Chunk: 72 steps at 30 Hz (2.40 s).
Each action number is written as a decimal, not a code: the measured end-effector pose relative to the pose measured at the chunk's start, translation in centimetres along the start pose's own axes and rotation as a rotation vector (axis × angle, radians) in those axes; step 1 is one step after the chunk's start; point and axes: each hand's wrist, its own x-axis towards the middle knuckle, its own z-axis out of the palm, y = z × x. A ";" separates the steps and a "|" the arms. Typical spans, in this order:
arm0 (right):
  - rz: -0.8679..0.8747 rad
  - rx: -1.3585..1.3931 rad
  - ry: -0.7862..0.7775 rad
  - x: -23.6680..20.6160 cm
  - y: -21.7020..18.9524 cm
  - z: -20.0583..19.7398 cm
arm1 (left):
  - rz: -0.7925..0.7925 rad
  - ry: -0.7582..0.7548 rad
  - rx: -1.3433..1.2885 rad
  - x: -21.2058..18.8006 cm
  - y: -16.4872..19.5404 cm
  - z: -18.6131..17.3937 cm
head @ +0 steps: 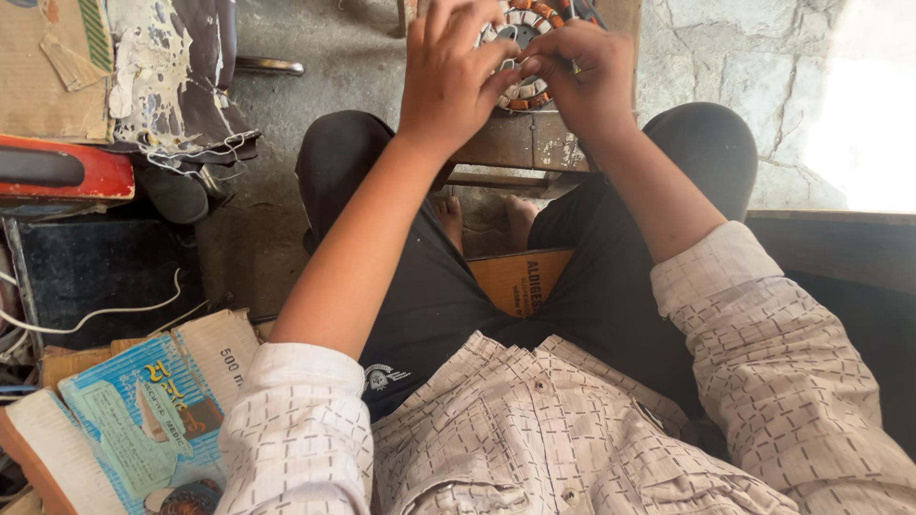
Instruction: The person winds a thin white wire around a circular stator core placed on a small wooden stool. They use both hands to guide and wrap the wire, occasionally using a screwdriver to adjust or secure the wire. The task continues with repeated winding motions.
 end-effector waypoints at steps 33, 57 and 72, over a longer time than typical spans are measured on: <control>-0.158 -0.810 -0.382 -1.0 -1.4 -0.2 | -0.555 0.001 -0.421 -1.4 -3.9 3.9; -0.180 -0.487 -0.434 -2.3 -3.8 3.0 | -0.524 0.055 -0.447 -1.6 -4.2 3.8; -0.160 -0.458 -0.318 -2.0 -2.6 2.6 | -0.665 0.077 -0.377 -1.5 -4.0 4.1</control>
